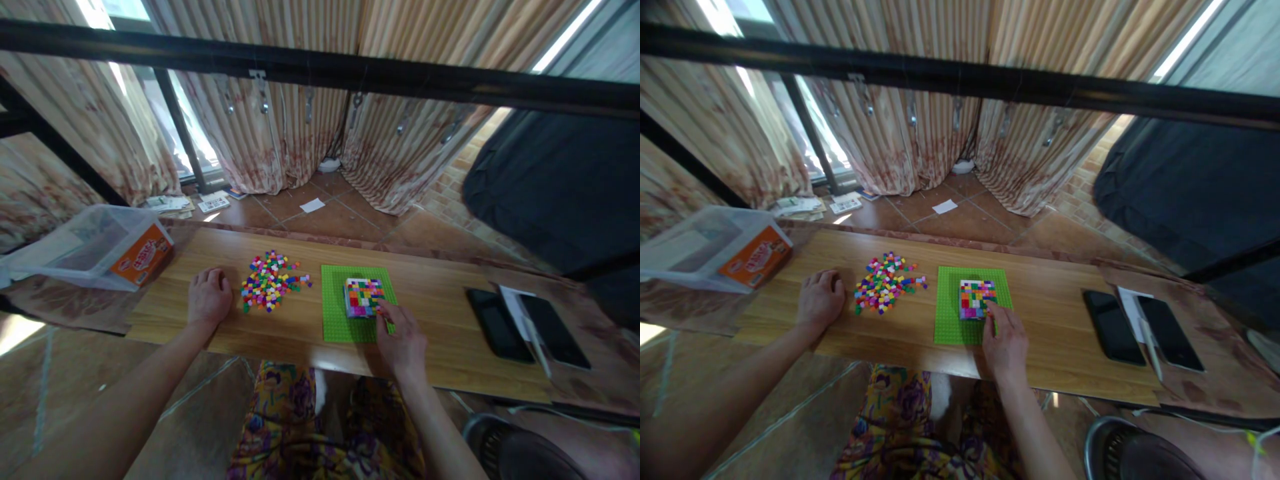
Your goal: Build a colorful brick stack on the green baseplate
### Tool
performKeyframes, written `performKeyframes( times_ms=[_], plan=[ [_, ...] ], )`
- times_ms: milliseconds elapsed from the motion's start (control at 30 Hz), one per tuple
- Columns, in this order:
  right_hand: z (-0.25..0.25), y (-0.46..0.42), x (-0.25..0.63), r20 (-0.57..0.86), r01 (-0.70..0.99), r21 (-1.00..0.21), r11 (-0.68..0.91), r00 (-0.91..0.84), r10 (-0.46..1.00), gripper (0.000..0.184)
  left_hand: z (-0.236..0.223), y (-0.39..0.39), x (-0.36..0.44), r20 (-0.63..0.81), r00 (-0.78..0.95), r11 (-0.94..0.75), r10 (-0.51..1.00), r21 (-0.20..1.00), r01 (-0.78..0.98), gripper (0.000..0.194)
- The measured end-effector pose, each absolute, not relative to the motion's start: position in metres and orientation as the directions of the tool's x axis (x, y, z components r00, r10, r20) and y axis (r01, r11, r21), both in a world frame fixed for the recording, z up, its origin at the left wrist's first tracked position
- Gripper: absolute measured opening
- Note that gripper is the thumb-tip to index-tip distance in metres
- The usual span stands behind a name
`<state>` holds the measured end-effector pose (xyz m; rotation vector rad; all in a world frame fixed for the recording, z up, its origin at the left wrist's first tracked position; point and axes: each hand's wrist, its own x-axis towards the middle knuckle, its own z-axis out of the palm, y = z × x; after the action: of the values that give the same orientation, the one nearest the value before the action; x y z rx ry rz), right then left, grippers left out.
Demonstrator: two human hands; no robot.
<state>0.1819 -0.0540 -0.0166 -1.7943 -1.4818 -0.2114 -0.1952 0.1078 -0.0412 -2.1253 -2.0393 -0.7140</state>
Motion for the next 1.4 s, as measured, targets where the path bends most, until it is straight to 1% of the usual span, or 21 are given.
performKeyframes(
  times_ms=[67,167,333,400,700,867,933,1100,1267,1400],
  plan=[
    [-0.018,-0.053,0.182,0.58,0.891,-0.455,-0.013,0.307,0.754,0.027,-0.041,0.108,-0.195,0.403,-0.016,-0.092,0.915,0.247,0.964,0.035],
    [-0.018,-0.053,0.182,0.561,0.871,-0.49,-0.025,0.337,0.756,0.027,-0.041,0.108,-0.195,0.411,-0.015,-0.097,0.912,0.25,0.963,0.034],
    [-0.018,-0.055,0.18,0.463,0.752,-0.655,-0.08,0.482,0.744,0.033,-0.041,0.108,-0.195,0.416,-0.017,-0.095,0.909,0.248,0.964,0.033],
    [-0.018,-0.056,0.18,0.431,0.711,-0.696,-0.101,0.526,0.733,0.035,-0.041,0.108,-0.195,0.419,-0.014,-0.103,0.908,0.255,0.961,0.033],
    [-0.016,-0.063,0.181,0.37,0.659,-0.742,-0.125,0.557,0.744,0.039,-0.041,0.108,-0.195,0.403,-0.001,-0.096,0.915,0.219,0.971,0.035],
    [-0.018,-0.06,0.184,0.27,0.491,-0.863,-0.123,0.653,0.707,0.044,-0.041,0.109,-0.196,0.399,0.002,-0.098,0.917,0.22,0.97,0.035],
    [-0.021,-0.056,0.187,0.223,0.431,-0.893,-0.128,0.671,0.707,0.047,-0.041,0.109,-0.196,0.398,-0.003,-0.097,0.917,0.23,0.968,0.034],
    [-0.029,-0.049,0.191,0.16,0.37,-0.918,-0.144,0.677,0.719,0.053,-0.04,0.108,-0.195,0.406,-0.014,-0.095,0.914,0.248,0.964,0.033],
    [-0.031,-0.05,0.189,0.151,0.34,-0.933,-0.122,0.674,0.723,0.049,-0.04,0.107,-0.194,0.399,-0.022,-0.091,0.917,0.264,0.96,0.033],
    [-0.031,-0.049,0.187,0.143,0.304,-0.946,-0.109,0.697,0.703,0.046,-0.039,0.107,-0.194,0.38,-0.024,-0.077,0.925,0.249,0.966,0.036]
  ],
)
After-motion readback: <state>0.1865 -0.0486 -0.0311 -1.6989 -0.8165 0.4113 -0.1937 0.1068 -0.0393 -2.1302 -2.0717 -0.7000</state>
